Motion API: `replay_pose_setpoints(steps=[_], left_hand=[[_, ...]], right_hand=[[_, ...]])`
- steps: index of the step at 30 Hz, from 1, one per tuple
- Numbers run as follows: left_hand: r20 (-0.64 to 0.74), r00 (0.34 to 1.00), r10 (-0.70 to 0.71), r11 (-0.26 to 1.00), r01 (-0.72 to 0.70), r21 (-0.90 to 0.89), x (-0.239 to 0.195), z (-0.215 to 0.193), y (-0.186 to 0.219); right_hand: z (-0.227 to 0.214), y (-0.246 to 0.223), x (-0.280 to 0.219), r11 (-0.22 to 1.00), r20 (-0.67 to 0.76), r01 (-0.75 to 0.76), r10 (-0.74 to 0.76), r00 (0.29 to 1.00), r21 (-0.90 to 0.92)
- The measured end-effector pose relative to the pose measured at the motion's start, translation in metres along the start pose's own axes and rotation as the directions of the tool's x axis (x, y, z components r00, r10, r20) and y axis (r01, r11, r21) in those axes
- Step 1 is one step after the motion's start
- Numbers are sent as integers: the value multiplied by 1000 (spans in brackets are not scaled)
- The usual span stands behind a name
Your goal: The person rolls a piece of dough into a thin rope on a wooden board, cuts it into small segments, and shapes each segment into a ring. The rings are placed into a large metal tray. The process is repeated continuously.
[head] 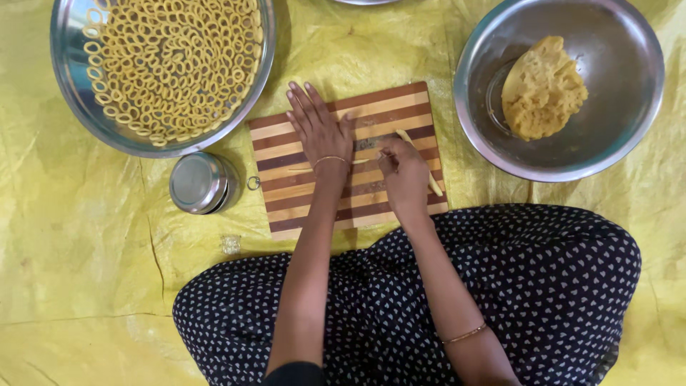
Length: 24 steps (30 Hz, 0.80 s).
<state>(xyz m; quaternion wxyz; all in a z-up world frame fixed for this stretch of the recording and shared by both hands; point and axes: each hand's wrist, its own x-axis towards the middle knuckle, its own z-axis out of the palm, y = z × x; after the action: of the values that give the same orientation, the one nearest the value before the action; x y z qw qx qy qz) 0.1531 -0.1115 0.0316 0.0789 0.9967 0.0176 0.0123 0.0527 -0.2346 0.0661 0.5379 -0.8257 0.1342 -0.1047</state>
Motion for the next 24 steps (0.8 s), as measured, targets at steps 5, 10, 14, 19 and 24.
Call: replay_pose_setpoints(steps=[5, 10, 14, 19, 24], left_hand=[[23, 978, 206, 970, -201, -139, -90, -6, -8], [465, 865, 189, 968, -243, 58, -150, -14, -21], [206, 948, 242, 968, -249, 9, -107, -3, -13], [44, 997, 63, 998, -63, 10, 0, 6, 7], [-98, 995, 34, 999, -35, -4, 17, 6, 10]], right_hand=[[0, -3, -2, 999, -20, 26, -25, 999, 23], [5, -5, -6, 999, -23, 22, -21, 1000, 41], [3, -4, -3, 999, -20, -3, 4, 1000, 43], [-3, -5, 1, 998, -1, -12, 12, 1000, 61], [-3, -7, 1, 998, 4, -49, 49, 999, 45]])
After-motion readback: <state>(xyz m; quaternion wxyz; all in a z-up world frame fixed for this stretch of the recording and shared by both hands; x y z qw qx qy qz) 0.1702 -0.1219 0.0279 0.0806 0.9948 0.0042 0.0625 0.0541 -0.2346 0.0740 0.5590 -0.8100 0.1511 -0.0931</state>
